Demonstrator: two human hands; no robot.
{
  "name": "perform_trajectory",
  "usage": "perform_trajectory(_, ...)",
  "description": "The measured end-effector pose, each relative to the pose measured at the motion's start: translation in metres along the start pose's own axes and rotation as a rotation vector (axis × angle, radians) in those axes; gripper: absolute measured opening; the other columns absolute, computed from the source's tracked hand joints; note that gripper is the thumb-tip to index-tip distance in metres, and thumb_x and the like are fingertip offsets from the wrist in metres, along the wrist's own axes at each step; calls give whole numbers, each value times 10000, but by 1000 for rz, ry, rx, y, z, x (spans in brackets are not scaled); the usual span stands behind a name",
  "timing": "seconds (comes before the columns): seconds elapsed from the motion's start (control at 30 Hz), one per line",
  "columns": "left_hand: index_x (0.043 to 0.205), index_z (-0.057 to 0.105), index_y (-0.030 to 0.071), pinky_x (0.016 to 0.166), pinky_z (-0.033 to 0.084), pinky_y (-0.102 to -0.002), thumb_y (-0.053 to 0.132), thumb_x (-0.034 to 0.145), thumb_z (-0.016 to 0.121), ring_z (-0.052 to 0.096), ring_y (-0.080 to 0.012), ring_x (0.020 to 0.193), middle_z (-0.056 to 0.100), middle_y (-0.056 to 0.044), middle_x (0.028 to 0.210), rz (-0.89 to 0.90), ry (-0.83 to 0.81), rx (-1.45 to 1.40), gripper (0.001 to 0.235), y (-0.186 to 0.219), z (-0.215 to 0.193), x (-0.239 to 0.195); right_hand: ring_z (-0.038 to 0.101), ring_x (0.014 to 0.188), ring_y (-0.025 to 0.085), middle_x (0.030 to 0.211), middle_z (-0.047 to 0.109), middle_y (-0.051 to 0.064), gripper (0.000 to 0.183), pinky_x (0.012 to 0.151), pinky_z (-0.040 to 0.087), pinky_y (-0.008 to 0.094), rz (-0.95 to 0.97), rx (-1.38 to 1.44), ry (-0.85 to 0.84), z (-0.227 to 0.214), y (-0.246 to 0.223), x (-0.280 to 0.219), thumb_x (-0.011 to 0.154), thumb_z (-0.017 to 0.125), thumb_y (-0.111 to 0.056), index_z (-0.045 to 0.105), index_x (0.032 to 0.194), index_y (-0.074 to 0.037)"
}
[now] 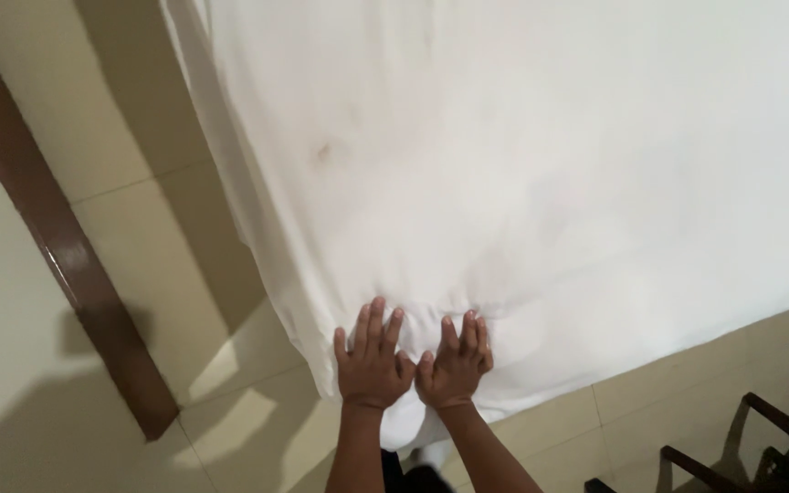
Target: The person fits a white bed sheet over a mattress, pulling and smoothing the fabric across the top and tucking the edges and corners under the mattress on all sides, working around the bed. A second bed with a pile of linens sits nearby.
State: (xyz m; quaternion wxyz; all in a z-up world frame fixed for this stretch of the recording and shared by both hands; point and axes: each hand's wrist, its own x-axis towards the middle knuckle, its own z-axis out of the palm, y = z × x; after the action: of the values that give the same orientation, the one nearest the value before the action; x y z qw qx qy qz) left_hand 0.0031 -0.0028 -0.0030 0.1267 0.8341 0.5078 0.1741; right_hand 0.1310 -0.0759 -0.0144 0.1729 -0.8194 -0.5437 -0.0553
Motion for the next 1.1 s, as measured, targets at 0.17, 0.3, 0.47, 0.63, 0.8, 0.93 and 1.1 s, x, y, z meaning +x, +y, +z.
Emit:
perform_trajectory(0.17, 1549, 466, 216, 1198, 175, -593, 371, 884, 486, 379, -232, 1512, 407, -86, 1644, -14, -16, -5, 683, 3, -5, -3, 283, 1524, 384, 1629, 355, 186, 606, 1218, 153, 497, 11, 12, -11, -4, -1, -3, 1020, 377, -421, 443, 1536, -110)
perform_trajectory(0.3, 1520, 498, 214, 1192, 181, -584, 347, 839, 513, 376, -230, 1505, 408, -80, 1635, -38, -15, -17, 694, 4, -8, 3, 273, 1525, 384, 1615, 367, 183, 593, 1215, 155, 512, -2, 44, -18, 1, 2, 0, 1015, 413, -414, 467, 1518, -103)
perform_trajectory(0.47, 1497, 533, 227, 1206, 212, -552, 321, 833, 539, 394, -205, 1502, 425, -51, 1634, -61, 19, 10, 671, 7, -13, 6, 273, 1512, 379, 1584, 384, 173, 570, 1195, 148, 533, 12, 93, -102, -8, 5, 2, 978, 488, -376, 501, 1484, -113)
perform_trajectory(0.63, 1400, 613, 187, 1185, 271, -546, 277, 813, 582, 431, -227, 1472, 471, -62, 1594, -104, 33, -8, 594, 16, -27, 8, 297, 1477, 386, 1547, 404, 181, 542, 1169, 156, 551, 11, 138, -202, -18, 13, 11, 961, 540, -350, 531, 1458, -134)
perform_trajectory(0.8, 1235, 683, 93, 1173, 347, -493, 163, 970, 611, 490, -240, 1463, 577, -82, 1525, -204, 147, -31, 283, 28, -24, -9, 376, 1400, 364, 1514, 445, 169, 510, 1117, 259, 537, -100, 197, -285, -45, 30, 28, 970, 621, -367, 593, 1433, -155)
perform_trajectory(0.93, 1233, 687, 113, 1165, 337, -512, 178, 981, 595, 487, -259, 1448, 594, -78, 1492, -341, 191, -87, 276, 59, -33, -41, 448, 1344, 341, 1475, 487, 140, 510, 1096, 350, 496, -265, 240, -324, -61, 71, 37, 939, 696, -295, 605, 1423, -160)
perform_trajectory(1.1, 1302, 684, 74, 1095, 355, -489, 302, 947, 660, 505, -268, 1378, 610, -97, 1433, -406, 209, -145, 423, 85, -26, -108, 600, 1207, 283, 1275, 660, 87, 442, 991, 481, 410, -574, 369, -298, -90, 107, 45, 867, 761, -131, 673, 1300, -127)
